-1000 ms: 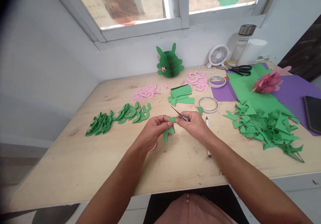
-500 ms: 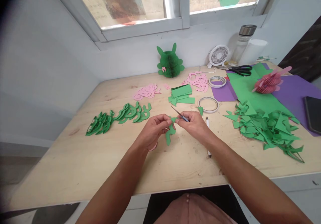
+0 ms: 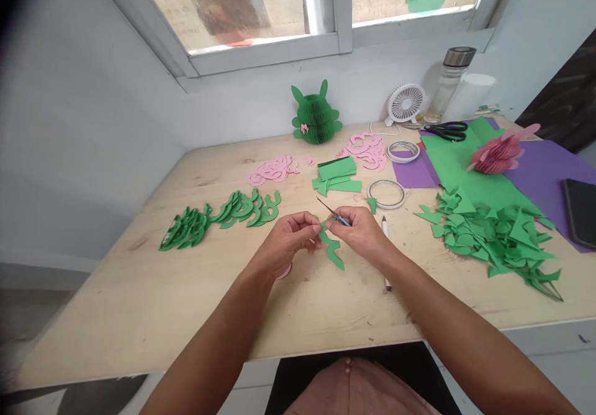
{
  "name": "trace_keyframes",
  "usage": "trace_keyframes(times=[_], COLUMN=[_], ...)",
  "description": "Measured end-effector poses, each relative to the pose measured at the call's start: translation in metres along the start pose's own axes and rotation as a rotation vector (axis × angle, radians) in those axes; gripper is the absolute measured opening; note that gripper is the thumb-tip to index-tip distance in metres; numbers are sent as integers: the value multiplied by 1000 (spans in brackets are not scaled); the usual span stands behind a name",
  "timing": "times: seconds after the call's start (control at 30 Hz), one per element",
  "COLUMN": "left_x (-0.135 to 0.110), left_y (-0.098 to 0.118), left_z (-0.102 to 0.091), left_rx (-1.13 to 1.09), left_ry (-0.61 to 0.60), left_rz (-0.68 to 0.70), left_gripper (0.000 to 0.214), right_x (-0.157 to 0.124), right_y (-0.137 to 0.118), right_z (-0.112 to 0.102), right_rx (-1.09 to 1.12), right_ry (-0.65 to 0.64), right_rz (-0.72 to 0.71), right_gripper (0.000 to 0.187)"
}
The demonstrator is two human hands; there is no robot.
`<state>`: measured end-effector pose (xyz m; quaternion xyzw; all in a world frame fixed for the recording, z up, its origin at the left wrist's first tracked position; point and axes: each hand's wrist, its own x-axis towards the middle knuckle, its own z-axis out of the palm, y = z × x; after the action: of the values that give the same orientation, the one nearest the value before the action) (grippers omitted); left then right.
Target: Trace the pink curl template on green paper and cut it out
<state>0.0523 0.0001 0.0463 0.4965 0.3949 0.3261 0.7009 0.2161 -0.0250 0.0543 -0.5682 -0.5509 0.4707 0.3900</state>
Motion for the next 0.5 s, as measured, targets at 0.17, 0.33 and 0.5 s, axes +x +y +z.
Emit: trace_keyframes(times=[0.17, 0.33, 0.5], left_x=[0, -1, -2], left_y=[1, 5, 7], left_z=[-1, -5, -7], left_rx=[-31, -154, -346], left_ry=[13, -30, -85], left_rz=[-15, -23, 4], left_gripper=[21, 22, 21], right_x=[-1, -2, -1], right_y=[-1, 0, 3], right_z=[-1, -3, -2], right_rx=[82, 190, 164], right_ry=[22, 65, 52], right_rz=[-55, -43, -26], right_gripper=[27, 44, 45])
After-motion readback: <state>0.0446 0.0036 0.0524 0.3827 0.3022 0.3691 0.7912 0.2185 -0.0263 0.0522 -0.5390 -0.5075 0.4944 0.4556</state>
